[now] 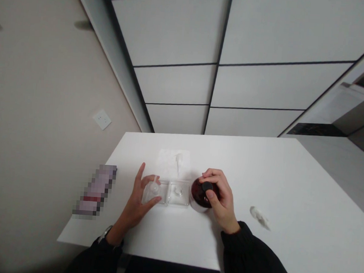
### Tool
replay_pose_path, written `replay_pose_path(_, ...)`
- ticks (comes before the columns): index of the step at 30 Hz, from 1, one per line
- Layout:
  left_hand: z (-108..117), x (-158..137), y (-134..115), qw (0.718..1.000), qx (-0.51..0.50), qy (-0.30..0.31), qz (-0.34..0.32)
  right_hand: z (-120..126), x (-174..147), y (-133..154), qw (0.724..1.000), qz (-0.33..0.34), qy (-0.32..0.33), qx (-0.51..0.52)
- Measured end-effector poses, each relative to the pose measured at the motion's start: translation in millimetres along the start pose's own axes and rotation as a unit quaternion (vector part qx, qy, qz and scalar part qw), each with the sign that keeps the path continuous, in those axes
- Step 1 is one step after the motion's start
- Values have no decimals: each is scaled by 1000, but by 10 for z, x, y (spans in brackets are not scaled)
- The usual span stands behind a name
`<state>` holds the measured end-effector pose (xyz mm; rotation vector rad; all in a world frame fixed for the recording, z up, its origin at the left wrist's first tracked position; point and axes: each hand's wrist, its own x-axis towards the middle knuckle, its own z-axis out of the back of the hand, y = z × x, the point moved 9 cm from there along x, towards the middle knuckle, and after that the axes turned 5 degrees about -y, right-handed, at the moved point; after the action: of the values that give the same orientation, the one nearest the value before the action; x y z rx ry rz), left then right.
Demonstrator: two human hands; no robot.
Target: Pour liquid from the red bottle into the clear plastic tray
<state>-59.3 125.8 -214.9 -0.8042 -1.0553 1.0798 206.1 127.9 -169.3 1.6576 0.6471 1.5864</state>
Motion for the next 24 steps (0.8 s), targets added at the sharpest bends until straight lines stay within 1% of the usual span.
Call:
replay_pose_path(2, -30, 5, 23, 1000, -5, 15, 9, -2, -3, -4, 1000, 0, 1, 0)
replay_pose_path(7, 17, 45, 30, 1000, 3, -3, 10, 2, -8, -17, 1000, -3, -1, 1)
replay_pose_path(11, -35, 71, 5, 999, 23, 39, 9, 19, -2, -21, 1000, -5, -13, -6)
replay_pose_path(13, -46, 74, 4, 999, 22, 47, 16, 25, -1, -28, 1000, -8, -16, -8)
replay_pose_path(17, -8, 76, 12, 999, -10, 21, 28, 22, -3, -31, 1000, -8, -14, -6)
replay_pose_path(21, -43, 75, -6, 999, 12, 38, 5, 25, 0, -44, 1000, -16, -14, -13)
replay_pose_path(24, -6, 79, 30, 1000, 6, 15, 17, 23, 7, -41, 1000, -18, -14, -15)
